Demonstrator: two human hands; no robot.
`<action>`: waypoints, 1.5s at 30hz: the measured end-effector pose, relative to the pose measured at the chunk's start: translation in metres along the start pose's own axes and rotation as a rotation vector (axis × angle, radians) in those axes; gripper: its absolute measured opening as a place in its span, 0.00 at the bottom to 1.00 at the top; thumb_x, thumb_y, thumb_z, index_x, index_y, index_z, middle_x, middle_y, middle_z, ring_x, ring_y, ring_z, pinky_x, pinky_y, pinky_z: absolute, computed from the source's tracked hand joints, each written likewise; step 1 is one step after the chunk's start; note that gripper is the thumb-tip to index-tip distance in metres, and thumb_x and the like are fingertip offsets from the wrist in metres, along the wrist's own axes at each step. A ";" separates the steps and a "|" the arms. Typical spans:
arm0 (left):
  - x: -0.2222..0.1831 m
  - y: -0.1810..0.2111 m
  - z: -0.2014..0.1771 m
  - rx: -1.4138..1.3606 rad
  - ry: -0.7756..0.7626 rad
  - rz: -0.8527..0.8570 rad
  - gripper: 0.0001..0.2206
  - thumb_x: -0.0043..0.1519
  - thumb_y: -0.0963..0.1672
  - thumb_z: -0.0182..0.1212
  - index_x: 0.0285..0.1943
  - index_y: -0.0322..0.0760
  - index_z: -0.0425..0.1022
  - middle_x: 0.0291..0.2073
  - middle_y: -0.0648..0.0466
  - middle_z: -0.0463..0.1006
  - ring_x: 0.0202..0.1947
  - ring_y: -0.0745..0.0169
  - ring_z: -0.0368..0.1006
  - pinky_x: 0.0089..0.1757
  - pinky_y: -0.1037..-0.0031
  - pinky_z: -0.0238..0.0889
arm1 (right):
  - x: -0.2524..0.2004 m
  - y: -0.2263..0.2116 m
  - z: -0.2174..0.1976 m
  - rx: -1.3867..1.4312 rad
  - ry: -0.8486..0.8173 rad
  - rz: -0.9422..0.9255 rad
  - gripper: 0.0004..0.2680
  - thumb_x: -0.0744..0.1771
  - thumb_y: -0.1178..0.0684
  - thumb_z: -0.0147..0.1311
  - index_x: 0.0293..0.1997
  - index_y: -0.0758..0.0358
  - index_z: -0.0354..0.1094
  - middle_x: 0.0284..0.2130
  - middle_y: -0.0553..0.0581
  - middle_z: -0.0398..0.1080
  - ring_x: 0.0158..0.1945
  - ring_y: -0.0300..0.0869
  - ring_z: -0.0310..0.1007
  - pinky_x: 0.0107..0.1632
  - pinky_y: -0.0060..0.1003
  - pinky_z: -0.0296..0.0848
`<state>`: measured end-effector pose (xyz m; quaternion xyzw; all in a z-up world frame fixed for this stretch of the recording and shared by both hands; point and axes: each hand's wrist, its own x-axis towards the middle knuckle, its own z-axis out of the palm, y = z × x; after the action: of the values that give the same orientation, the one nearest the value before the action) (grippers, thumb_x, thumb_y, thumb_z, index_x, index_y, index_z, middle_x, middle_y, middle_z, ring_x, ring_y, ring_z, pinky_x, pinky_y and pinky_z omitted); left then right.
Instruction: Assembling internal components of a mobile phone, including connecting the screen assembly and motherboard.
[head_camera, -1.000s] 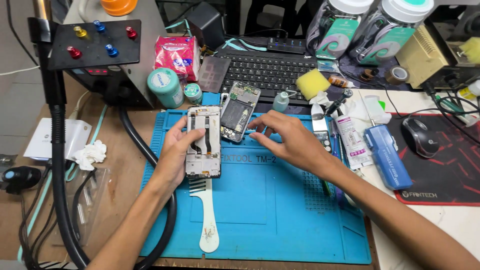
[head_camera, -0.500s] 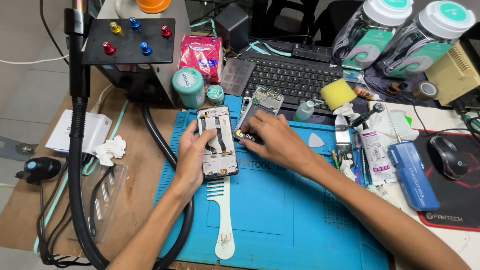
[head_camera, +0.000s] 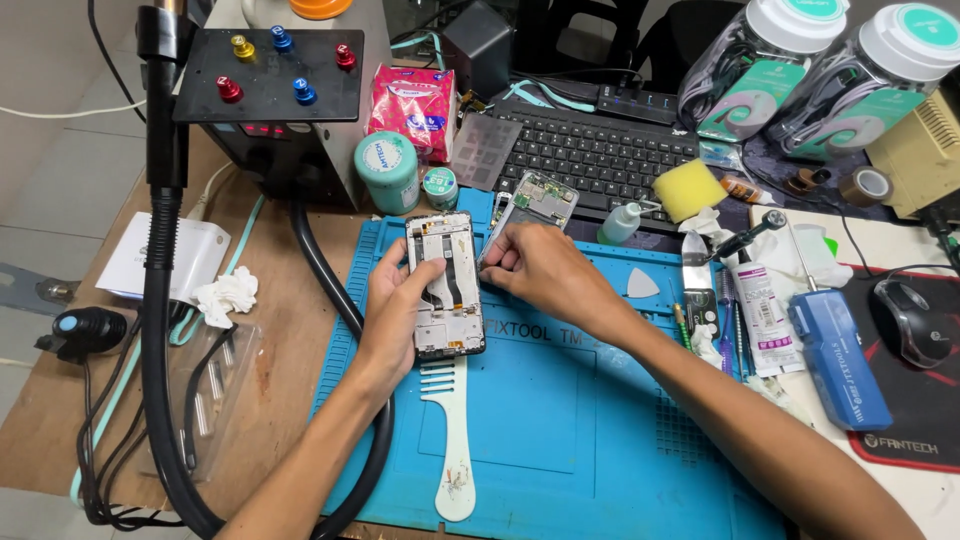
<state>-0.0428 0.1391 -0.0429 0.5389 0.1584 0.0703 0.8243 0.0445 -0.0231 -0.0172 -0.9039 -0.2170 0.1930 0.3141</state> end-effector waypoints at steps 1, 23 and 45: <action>0.001 -0.001 0.000 0.001 0.001 -0.001 0.16 0.61 0.38 0.57 0.60 0.29 0.70 0.41 0.37 0.82 0.39 0.47 0.82 0.39 0.58 0.79 | 0.001 -0.001 0.000 0.001 -0.001 0.000 0.06 0.61 0.51 0.63 0.36 0.59 0.76 0.28 0.54 0.75 0.37 0.49 0.81 0.45 0.43 0.72; -0.016 0.011 0.022 0.036 -0.117 -0.003 0.13 0.63 0.40 0.59 0.56 0.30 0.74 0.36 0.44 0.82 0.36 0.57 0.81 0.39 0.63 0.78 | -0.041 0.032 -0.048 0.910 -0.129 0.084 0.06 0.67 0.54 0.56 0.41 0.64 0.65 0.31 0.60 0.75 0.36 0.42 0.79 0.44 0.34 0.76; -0.021 -0.029 0.085 0.228 -0.504 -0.076 0.14 0.64 0.44 0.61 0.56 0.32 0.71 0.38 0.42 0.84 0.33 0.62 0.78 0.37 0.68 0.76 | -0.082 0.031 -0.101 0.230 0.078 -0.153 0.07 0.64 0.58 0.62 0.45 0.61 0.80 0.31 0.61 0.82 0.37 0.49 0.82 0.51 0.47 0.78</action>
<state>-0.0353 0.0475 -0.0335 0.6225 -0.0245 -0.1153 0.7737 0.0335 -0.1364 0.0535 -0.8496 -0.2495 0.1567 0.4375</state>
